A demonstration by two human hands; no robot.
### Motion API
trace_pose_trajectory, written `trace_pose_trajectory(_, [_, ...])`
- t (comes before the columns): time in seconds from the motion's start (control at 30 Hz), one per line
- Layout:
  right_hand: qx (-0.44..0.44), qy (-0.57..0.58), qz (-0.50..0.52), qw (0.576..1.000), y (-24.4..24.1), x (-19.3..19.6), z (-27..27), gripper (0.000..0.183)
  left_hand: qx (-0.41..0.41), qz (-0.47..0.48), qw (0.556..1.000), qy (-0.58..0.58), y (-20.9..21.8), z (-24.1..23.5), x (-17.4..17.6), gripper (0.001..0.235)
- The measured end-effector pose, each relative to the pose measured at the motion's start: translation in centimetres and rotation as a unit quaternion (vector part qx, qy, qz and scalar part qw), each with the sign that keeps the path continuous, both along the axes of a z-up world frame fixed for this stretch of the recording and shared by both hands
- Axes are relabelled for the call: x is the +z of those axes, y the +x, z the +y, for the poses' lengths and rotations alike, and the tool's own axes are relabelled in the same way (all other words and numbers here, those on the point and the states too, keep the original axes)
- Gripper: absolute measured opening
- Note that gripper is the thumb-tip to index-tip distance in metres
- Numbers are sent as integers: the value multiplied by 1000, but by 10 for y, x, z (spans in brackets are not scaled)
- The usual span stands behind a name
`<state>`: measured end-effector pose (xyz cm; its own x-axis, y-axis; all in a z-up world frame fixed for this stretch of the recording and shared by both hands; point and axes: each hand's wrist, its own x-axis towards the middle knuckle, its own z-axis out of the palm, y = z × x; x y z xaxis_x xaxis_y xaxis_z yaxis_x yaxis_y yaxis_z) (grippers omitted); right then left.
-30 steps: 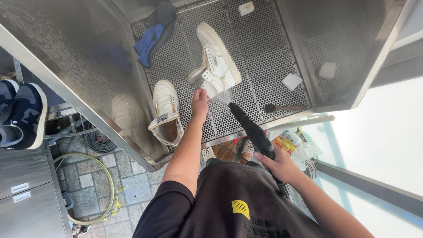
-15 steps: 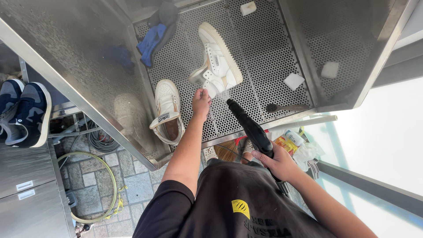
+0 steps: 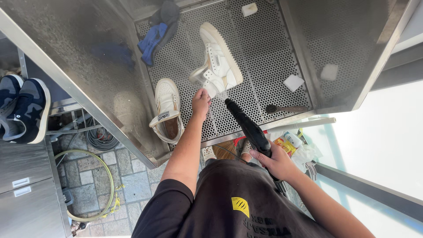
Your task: The person rinses a white sponge under a faucet, then moves to a metal grate where they wipe a white sneaker with the sponge. They use a handheld pressure washer to spray the sneaker, repeatedly wiping and rinsing the shoe and sponge. The person also briefly handles a pair of white slides before returning to the sneaker.
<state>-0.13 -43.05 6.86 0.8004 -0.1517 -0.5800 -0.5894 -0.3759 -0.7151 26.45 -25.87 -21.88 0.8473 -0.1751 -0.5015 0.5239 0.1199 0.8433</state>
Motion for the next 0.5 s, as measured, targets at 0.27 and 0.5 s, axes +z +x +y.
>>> trace_pose_trajectory(0.27, [-15, 27, 5, 1000, -1, -11, 0, 44, -8, 14, 1000, -6, -6, 5, 10, 40])
trace_pose_trajectory(0.5, [-6, 8, 20, 1000, 0, -13, 0, 48, -2, -16, 999, -33, -11, 2, 11, 40])
